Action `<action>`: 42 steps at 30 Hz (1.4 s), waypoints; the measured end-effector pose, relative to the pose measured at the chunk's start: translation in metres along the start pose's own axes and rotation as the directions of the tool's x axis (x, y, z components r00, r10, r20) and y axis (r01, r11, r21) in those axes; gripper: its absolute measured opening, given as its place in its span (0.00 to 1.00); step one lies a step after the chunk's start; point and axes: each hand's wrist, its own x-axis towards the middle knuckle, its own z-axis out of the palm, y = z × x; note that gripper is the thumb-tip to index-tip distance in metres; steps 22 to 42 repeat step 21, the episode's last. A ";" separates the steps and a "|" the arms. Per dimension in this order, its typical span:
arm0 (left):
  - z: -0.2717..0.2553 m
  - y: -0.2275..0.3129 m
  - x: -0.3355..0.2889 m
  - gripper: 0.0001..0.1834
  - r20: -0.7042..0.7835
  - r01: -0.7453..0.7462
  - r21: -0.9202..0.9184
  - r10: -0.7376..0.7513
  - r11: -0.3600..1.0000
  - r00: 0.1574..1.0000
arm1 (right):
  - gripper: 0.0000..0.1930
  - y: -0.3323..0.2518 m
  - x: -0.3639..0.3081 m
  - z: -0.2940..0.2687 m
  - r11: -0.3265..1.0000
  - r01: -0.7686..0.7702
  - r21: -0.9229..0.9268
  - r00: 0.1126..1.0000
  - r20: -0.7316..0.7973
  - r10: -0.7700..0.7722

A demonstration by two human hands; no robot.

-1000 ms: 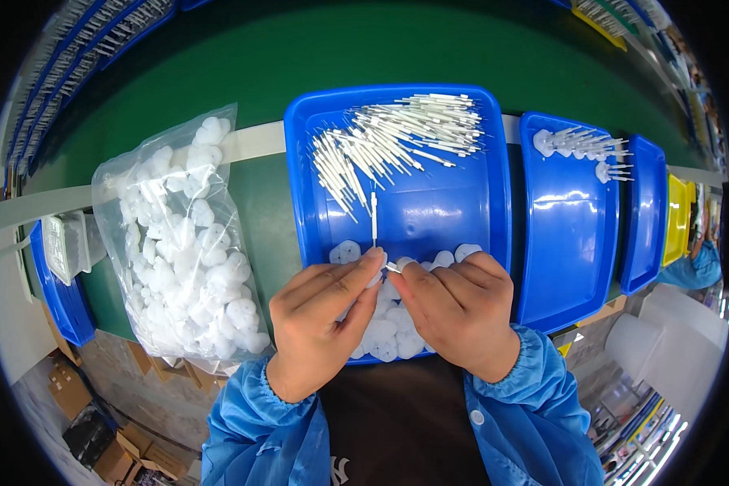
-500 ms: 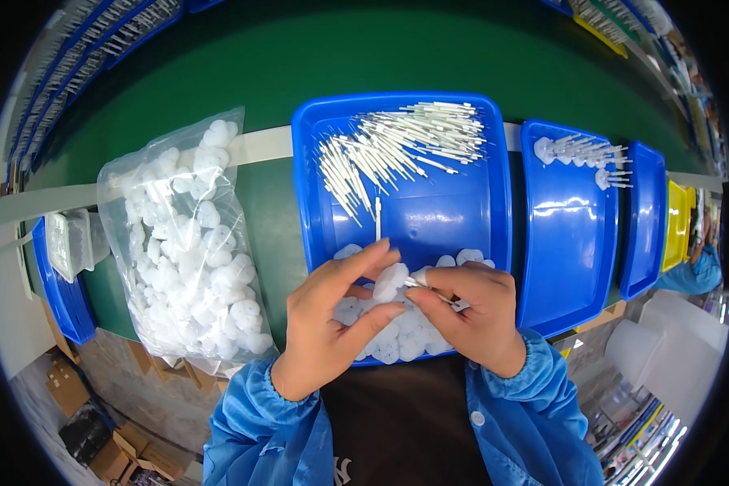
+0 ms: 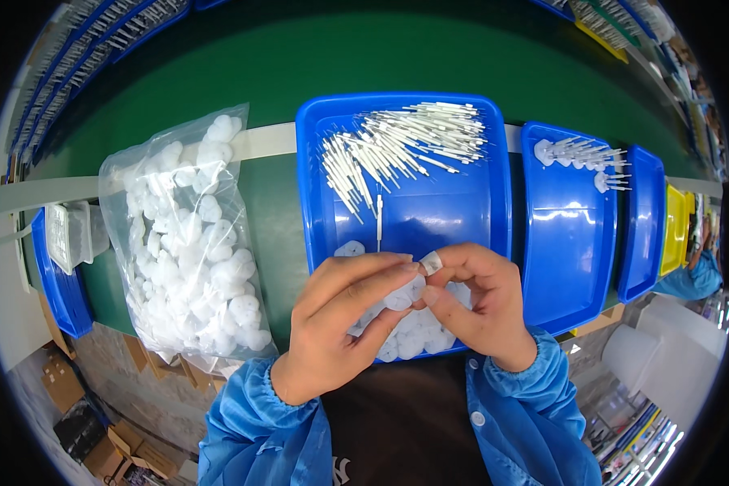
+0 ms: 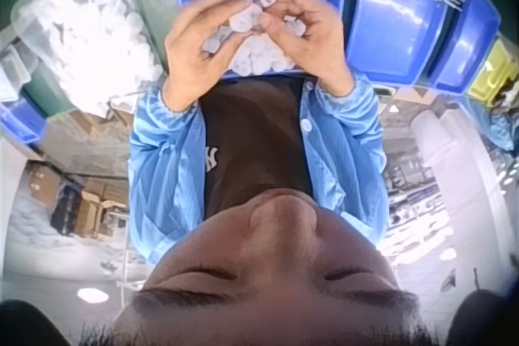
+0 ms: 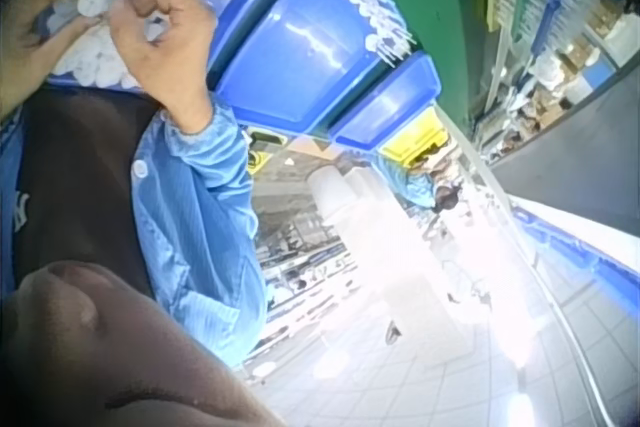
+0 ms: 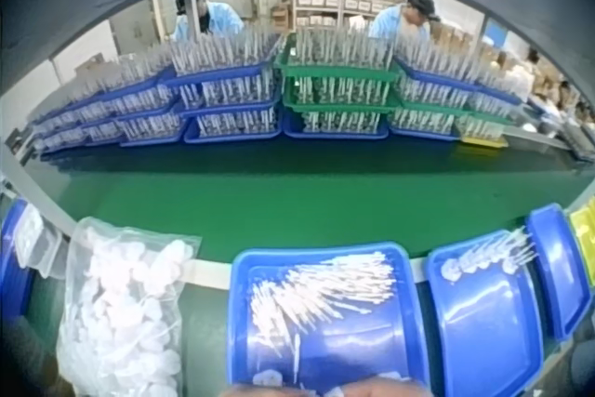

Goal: The person inserts white plastic sticks into white cotton bobbins one by one. They pick up a bobbin and a stick, insert the stick into the bobbin, and place the finished swab into a blue tray. The process is repeated continuously throughout the clip.

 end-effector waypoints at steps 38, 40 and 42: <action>-0.046 -0.015 -0.048 0.19 0.002 0.435 -0.408 -0.476 0.802 0.880 | 0.16 0.007 0.088 0.001 -0.158 0.828 -0.537 0.522 0.843 -0.132; -0.046 -0.015 -0.048 0.19 0.002 0.435 -0.408 -0.476 0.802 0.880 | 0.16 0.007 0.088 0.001 -0.158 0.828 -0.537 0.522 0.843 -0.132; -0.046 -0.015 -0.048 0.19 0.002 0.435 -0.408 -0.476 0.802 0.880 | 0.16 0.007 0.088 0.001 -0.158 0.828 -0.537 0.522 0.843 -0.132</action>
